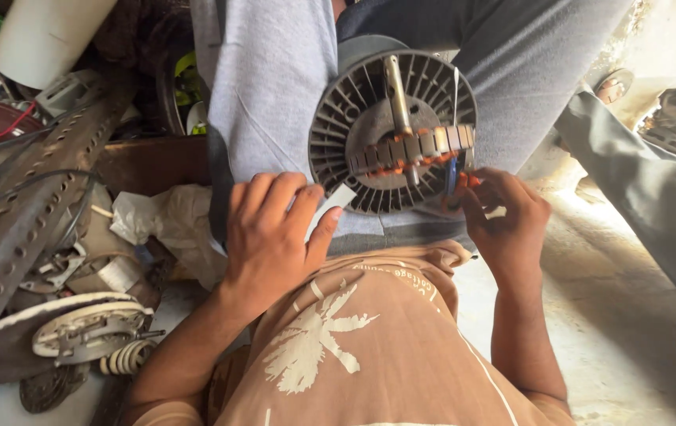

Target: The person sits on the floor and works on a motor armature, using a screwdriver to adjust copper windings and inserting white insulating strips into the slots. The person also uses scissors to cut the strips and a small metal rod to press them into place.

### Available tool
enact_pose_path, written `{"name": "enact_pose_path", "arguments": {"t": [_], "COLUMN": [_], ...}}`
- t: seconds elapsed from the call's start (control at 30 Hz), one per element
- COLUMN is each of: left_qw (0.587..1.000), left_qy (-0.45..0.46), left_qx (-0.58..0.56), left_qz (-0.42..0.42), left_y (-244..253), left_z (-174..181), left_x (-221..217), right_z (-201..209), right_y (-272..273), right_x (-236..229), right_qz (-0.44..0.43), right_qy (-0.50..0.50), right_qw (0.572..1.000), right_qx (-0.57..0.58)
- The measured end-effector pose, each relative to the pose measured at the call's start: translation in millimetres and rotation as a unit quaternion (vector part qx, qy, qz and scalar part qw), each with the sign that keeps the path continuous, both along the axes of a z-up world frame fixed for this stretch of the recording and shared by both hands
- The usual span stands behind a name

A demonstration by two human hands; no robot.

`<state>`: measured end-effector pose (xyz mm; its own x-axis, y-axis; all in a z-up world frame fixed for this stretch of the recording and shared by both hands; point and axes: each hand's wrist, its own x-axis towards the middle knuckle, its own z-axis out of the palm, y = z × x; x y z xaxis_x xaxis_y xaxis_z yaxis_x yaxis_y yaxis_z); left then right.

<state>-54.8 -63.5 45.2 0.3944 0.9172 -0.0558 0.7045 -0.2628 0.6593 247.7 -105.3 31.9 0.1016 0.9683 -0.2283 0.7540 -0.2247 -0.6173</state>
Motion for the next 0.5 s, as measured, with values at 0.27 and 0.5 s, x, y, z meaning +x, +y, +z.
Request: {"name": "enact_pose_path", "arguments": {"t": [0.27, 0.5], "left_qw": [0.996, 0.968], "left_qy": [0.052, -0.230], "left_qx": [0.078, -0.063], "left_qz": [0.015, 0.081], "left_y": [-37, -45], "left_z": [-10, 1], "left_x": [21, 34], "right_z": [3, 1], "right_y": [-13, -16], "right_x": [-11, 2], "right_qz": [-0.023, -0.001], "right_qy": [-0.042, -0.053], "right_qw": [0.999, 0.997], "right_qx": [0.022, -0.048]}}
